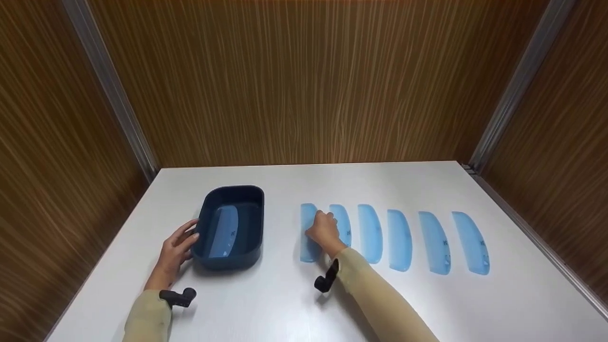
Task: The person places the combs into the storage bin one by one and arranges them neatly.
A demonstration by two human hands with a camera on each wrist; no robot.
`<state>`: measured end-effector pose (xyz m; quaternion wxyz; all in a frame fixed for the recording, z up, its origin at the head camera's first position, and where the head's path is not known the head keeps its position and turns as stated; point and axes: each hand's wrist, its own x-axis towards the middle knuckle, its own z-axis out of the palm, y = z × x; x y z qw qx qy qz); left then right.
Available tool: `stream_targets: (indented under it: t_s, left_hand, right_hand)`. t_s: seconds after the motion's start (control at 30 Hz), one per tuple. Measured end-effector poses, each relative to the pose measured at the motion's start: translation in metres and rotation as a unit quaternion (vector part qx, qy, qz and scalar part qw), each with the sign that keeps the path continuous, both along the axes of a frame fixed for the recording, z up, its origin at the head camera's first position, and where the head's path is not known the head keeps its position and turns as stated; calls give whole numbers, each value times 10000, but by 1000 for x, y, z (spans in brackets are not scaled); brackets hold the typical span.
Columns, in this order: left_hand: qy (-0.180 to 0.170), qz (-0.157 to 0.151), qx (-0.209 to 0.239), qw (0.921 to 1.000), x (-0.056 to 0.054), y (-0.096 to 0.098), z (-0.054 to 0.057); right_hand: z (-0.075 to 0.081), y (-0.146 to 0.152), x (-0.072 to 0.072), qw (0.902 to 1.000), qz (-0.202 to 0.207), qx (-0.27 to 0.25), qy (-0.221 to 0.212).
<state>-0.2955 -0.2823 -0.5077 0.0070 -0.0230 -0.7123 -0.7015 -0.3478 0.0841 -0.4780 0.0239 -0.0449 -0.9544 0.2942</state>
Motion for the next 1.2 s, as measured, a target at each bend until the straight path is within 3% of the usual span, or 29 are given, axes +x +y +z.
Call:
stream_targets:
  t_s: [0.33, 0.67, 1.03, 1.2]
  left_hand:
    - [23, 53, -108, 9999, 1, 1, -4]
    - [189, 2, -75, 9998, 0, -2, -2]
    - [54, -85, 7, 9999, 7, 4, 12]
    - [35, -32, -49, 10000, 3, 2, 7]
  right_hand:
    - [2, 1, -11, 9960, -94, -79, -882]
    - [7, -2, -13, 9955, 1, -31, -951]
    - [7, 3, -13, 9921, -25, -806, -961]
    - [8, 7, -12, 9930, 110, -942, -706]
